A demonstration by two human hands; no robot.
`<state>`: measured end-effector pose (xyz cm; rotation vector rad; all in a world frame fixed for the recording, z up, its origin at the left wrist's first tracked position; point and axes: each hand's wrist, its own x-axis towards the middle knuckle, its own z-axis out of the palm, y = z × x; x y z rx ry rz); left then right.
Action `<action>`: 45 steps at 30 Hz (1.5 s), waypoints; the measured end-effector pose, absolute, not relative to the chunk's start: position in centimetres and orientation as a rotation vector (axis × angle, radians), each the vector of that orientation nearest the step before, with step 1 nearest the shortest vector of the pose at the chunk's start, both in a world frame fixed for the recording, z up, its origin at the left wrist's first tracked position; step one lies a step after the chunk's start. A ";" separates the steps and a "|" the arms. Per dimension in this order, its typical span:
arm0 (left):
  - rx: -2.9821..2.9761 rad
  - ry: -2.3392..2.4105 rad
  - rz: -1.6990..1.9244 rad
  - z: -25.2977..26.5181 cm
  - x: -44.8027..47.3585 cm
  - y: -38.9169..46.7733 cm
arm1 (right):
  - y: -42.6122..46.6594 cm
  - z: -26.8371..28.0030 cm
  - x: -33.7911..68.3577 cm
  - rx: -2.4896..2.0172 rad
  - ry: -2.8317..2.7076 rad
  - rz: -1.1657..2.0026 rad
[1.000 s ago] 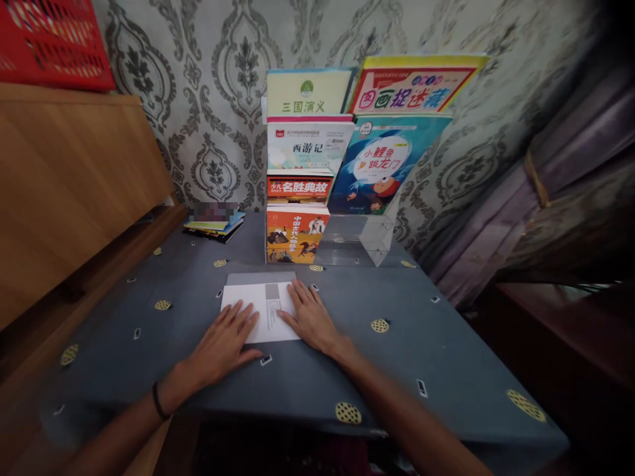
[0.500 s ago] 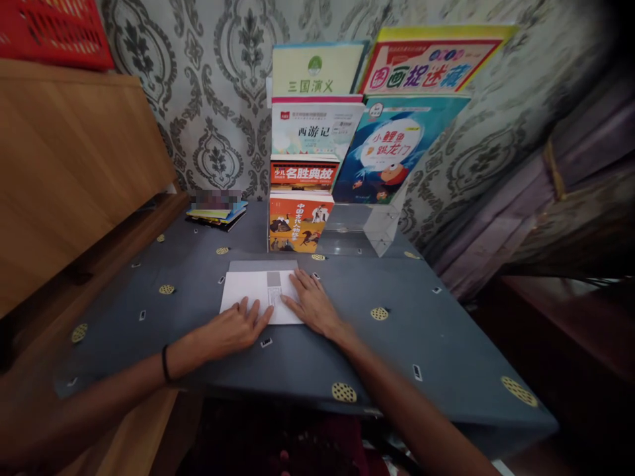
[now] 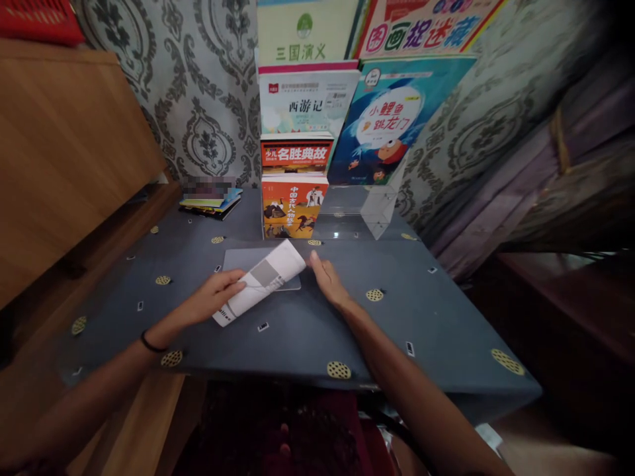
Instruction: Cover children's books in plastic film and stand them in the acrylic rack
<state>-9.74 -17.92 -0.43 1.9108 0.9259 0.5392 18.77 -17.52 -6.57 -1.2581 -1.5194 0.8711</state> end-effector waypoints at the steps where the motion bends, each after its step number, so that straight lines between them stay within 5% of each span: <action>1: 1.745 0.915 0.590 -0.5 -9.7 -17.8 | -17.5 -6.5 18.7 -1.222 -1.475 0.891; 11: 1.117 0.942 0.873 -2.8 -7.3 -19.4 | -16.7 -6.7 19.5 -0.994 -1.102 1.202; 19: 2.317 1.486 0.627 -4.9 -8.7 -19.1 | -16.5 -8.8 19.5 -1.451 -1.584 0.689; 25: 2.849 1.256 0.519 -6.8 -8.2 -20.0 | -18.2 -6.7 16.8 -1.576 -1.969 0.227; 29: 2.911 1.263 0.471 -7.9 -8.3 -20.4 | -19.2 -6.3 11.9 -1.109 -2.370 0.452; 34: 2.908 1.260 0.476 -7.9 -8.4 -20.6 | -17.7 -6.7 9.8 -1.147 -2.456 0.598; 45: 2.872 1.270 0.543 -8.0 -8.5 -20.5 | -14.6 -8.5 15.1 -1.343 -2.454 0.255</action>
